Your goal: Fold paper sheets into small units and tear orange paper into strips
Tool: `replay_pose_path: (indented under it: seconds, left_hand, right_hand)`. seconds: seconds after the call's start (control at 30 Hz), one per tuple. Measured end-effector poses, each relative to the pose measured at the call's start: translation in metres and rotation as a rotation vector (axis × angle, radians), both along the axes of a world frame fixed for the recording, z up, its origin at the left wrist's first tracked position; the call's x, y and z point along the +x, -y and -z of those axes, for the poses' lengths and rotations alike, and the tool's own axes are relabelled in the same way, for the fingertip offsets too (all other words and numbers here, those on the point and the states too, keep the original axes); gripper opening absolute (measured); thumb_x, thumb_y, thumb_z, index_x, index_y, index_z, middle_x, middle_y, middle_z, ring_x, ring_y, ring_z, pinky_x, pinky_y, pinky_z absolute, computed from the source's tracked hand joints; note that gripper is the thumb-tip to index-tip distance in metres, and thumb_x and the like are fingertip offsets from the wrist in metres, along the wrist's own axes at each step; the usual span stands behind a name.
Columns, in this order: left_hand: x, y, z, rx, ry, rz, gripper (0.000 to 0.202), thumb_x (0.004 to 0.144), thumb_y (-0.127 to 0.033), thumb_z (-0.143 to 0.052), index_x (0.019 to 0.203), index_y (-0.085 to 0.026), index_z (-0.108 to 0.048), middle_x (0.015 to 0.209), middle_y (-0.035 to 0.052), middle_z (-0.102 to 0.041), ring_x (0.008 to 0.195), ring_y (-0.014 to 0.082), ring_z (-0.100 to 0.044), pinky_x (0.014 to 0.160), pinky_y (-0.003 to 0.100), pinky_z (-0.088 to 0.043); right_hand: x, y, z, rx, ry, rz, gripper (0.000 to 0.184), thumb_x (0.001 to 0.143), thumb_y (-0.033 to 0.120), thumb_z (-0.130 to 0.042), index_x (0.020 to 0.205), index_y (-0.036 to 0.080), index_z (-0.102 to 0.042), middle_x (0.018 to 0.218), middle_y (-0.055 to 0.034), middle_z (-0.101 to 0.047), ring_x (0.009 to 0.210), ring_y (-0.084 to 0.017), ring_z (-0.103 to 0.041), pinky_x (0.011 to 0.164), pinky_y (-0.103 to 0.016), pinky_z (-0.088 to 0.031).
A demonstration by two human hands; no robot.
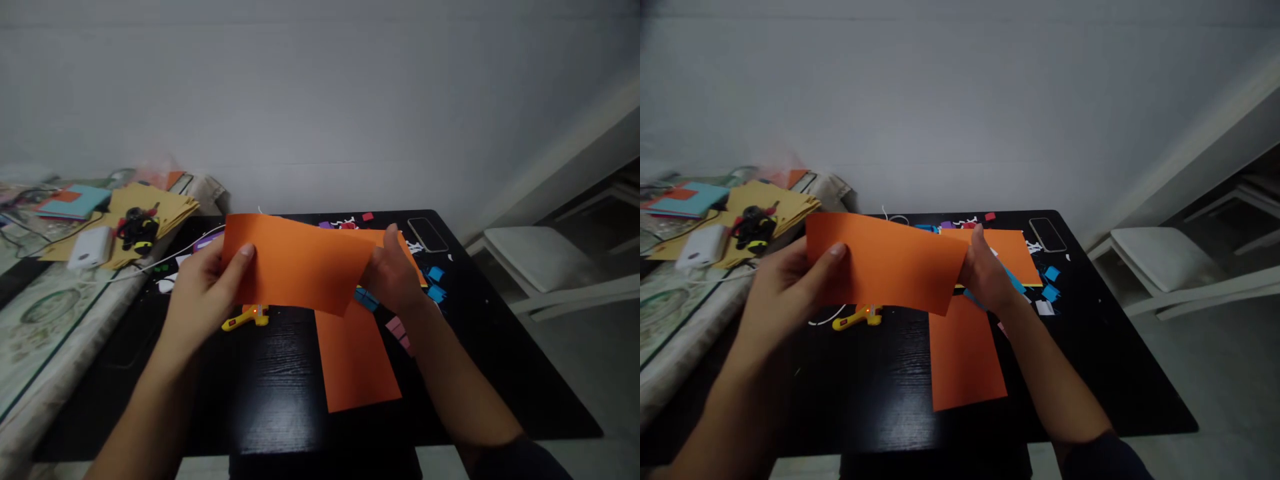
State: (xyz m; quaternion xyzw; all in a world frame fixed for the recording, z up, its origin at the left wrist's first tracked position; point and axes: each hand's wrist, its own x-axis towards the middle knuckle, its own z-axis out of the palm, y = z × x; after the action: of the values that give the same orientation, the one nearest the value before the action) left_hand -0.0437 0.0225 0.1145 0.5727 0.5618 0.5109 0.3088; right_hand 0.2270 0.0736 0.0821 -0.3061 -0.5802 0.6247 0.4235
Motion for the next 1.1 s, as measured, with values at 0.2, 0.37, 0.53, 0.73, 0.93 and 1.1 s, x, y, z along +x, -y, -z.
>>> replay_pose_path:
  seconds: [0.2,0.37,0.53,0.73,0.93,1.1]
  left_hand:
    - [0.010,-0.023,0.011,0.032,0.181,0.058,0.048,0.091,-0.049,-0.075,0.128,-0.017,-0.069,0.113,0.0082,-0.079,0.090,0.0235,-0.076,0.082,0.036,-0.062]
    - [0.006,-0.023,0.008,-0.051,0.353,0.194,0.051,0.094,-0.066,-0.060,0.117,-0.023,-0.075,0.106,0.0103,-0.081,0.104,0.0327,-0.077,0.086,0.048,-0.064]
    - [0.011,-0.027,0.011,-0.260,0.434,0.288,0.066,0.097,-0.074,-0.040,0.090,-0.021,-0.078,0.088,0.0127,-0.080,0.094,0.0368,-0.078,0.072,0.049,-0.065]
    - [0.027,-0.024,0.029,-0.403,0.148,0.719,0.051,0.099,-0.064,-0.051,0.127,-0.028,-0.075,0.126,0.0081,-0.078,0.114,0.0313,-0.075,0.092,0.043,-0.063]
    - [0.034,-0.027,0.038,-0.478,0.219,1.038,0.078,0.090,-0.063,-0.071,0.154,-0.022,-0.053,0.158,0.0150,-0.056,0.145,0.0360,-0.053,0.122,0.053,-0.040]
    - [0.033,-0.030,0.039,-0.473,0.274,1.138,0.082,0.089,-0.067,-0.072,0.156,-0.025,-0.050,0.157,0.0149,-0.056,0.144,0.0378,-0.051,0.121,0.054,-0.038]
  right_hand:
    - [0.008,-0.008,0.010,0.004,-0.008,0.210,0.038,0.088,0.044,-0.080,0.119,0.022,-0.076,0.111,-0.0092,-0.081,0.097,-0.025,-0.078,0.086,-0.041,-0.064]
    - [0.018,-0.009,0.009,0.031,-0.047,0.310,0.034,0.085,0.039,-0.084,0.113,0.021,-0.078,0.110,-0.0085,-0.082,0.097,-0.024,-0.078,0.094,-0.044,-0.063]
    - [0.025,-0.006,0.007,0.122,-0.006,0.285,0.028,0.088,0.036,-0.082,0.113,0.024,-0.079,0.107,-0.0062,-0.081,0.098,-0.023,-0.076,0.096,-0.045,-0.063]
    - [0.023,0.004,0.001,0.291,0.127,0.238,0.006,0.088,0.027,-0.079,0.092,0.023,-0.080,0.092,-0.0034,-0.080,0.086,-0.020,-0.074,0.080,-0.035,-0.062]
    - [0.016,0.012,-0.004,0.357,0.165,0.217,0.008,0.093,0.025,-0.073,0.096,0.021,-0.080,0.092,-0.0038,-0.078,0.086,-0.019,-0.073,0.080,-0.034,-0.061]
    - [0.014,0.013,-0.004,0.400,0.199,0.221,0.007,0.093,0.024,-0.073,0.095,0.021,-0.079,0.089,-0.0033,-0.078,0.084,-0.019,-0.073,0.076,-0.032,-0.058]
